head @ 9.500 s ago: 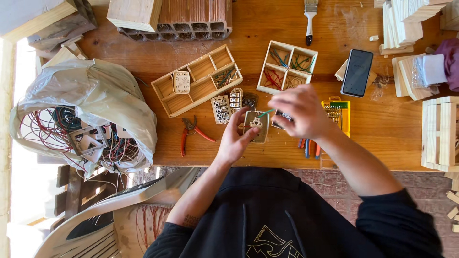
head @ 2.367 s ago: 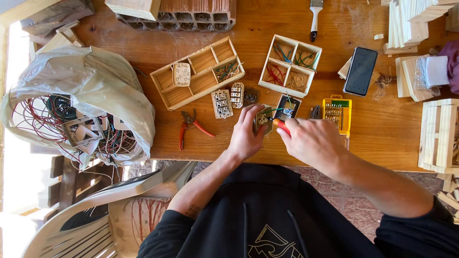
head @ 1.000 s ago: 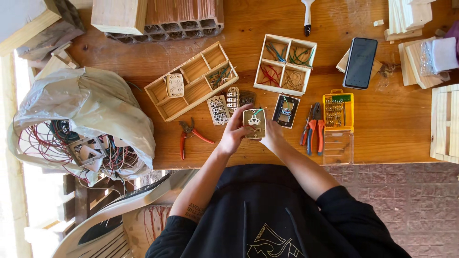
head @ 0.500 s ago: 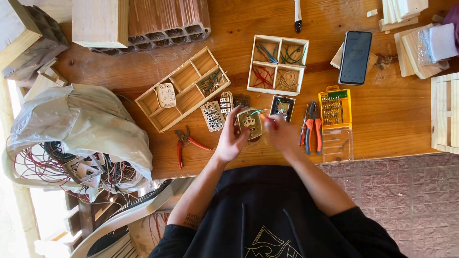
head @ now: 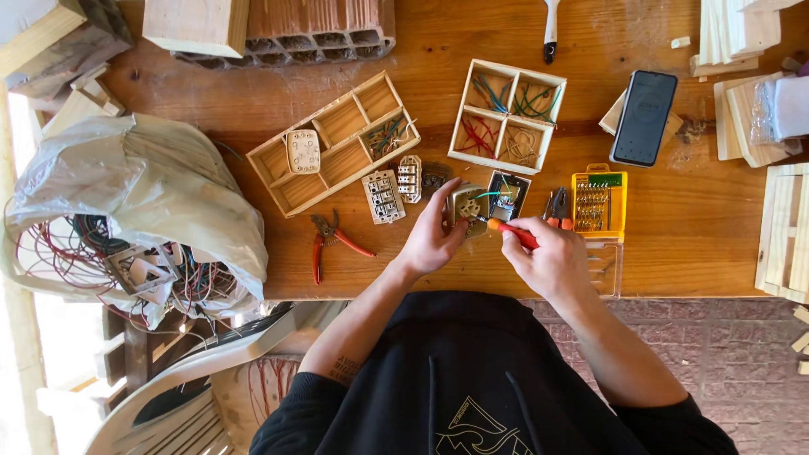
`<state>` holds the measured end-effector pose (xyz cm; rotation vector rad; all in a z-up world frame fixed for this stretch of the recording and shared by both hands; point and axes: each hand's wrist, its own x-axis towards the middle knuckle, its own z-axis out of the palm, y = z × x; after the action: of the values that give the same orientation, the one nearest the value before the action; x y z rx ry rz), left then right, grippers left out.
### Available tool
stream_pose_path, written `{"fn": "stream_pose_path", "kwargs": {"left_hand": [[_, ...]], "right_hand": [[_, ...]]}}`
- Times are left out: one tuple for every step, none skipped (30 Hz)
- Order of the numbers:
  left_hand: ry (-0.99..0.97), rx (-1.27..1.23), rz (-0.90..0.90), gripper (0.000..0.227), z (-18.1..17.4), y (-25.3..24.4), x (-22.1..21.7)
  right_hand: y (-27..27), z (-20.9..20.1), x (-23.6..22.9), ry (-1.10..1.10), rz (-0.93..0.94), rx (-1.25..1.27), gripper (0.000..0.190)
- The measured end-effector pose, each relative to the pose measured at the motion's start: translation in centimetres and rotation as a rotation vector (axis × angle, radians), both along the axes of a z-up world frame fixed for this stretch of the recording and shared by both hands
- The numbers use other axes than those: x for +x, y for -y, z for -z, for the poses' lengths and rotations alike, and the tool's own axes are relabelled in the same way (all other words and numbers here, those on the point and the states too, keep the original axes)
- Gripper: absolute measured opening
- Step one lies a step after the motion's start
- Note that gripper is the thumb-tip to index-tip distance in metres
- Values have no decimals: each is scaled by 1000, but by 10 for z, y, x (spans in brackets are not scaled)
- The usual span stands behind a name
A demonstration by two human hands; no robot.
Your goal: The person assembles electrical components on a workbench. They use a screwdriver to connect wires to a socket and a junction box, then use pliers to strip wire insulation. The person handles multiple wires and electrical parts throughout the process.
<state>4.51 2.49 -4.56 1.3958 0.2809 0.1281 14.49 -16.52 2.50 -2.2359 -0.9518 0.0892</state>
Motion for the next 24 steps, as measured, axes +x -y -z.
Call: {"fn": "stream_pose_path", "kwargs": {"left_hand": [[-1, -2, -6, 72, 2, -1, -1], [-9, 30, -6, 72, 5, -1, -1], [-15, 62, -2, 72, 7, -2, 0], [-15, 61, -6, 72, 5, -2, -1], [-9, 127, -11, 71, 3, -2, -2], [-4, 193, -16, 70, 1, -1, -2], [-2, 194, -15, 70, 1, 0, -2], [12, 251, -24, 70, 1, 0, -2], [25, 309, -35, 71, 1, 1, -3], [26, 309, -36, 71, 0, 2, -3], [28, 305, -39, 71, -1, 3, -4], [30, 300, -42, 71, -3, 4, -4], [33, 301, -42, 71, -3, 5, -5], [21, 274, -45, 71, -3, 6, -6], [10, 249, -49, 71, -4, 7, -7], [13, 250, -50, 71, -4, 6, -7], [4, 189, -38, 71, -5, 7, -8], [-4, 127, -27, 71, -5, 7, -9], [-3, 128, -29, 71, -7, 7, -9], [-2, 143, -30, 71, -9, 8, -10], [-1, 158, -30, 71, -11, 8, -11], [0, 159, -30, 71, -12, 9, -12], [-4, 155, -26, 71, -12, 9, -12], [-9, 152, -22, 71, -13, 9, -12]], "right_hand": [[0, 0, -2, -1, -6, -2, 9], [0, 1, -3, 48, 6, -43, 10], [0, 1, -4, 100, 21, -84, 11], [0, 0, -5, 101, 18, -84, 11], [0, 0, -7, 125, -4, -103, 12], [0, -1, -9, 150, -26, -122, 14], [-2, -10, -10, 152, -25, -121, 14], [-5, -18, -10, 168, -51, -139, 13], [-7, -26, -10, 183, -79, -157, 13], [-7, -28, -11, 184, -79, -157, 13], [-6, -30, -13, 201, -94, -168, 12], [-6, -33, -15, 219, -108, -178, 10], [-4, -32, -15, 221, -108, -178, 10], [-3, -32, -15, 207, -114, -171, 10], [-2, -32, -14, 192, -121, -163, 10], [0, -28, -14, 195, -122, -162, 10], [3, -24, -13, 199, -117, -162, 12], [6, -20, -13, 203, -112, -162, 14], [7, -20, -14, 205, -114, -161, 14], [8, -20, -16, 202, -110, -181, 14], [9, -20, -17, 200, -104, -201, 14], [9, -24, -18, 202, -105, -200, 14], [9, -28, -18, 188, -102, -200, 14], [8, -31, -19, 174, -99, -201, 14]]}}
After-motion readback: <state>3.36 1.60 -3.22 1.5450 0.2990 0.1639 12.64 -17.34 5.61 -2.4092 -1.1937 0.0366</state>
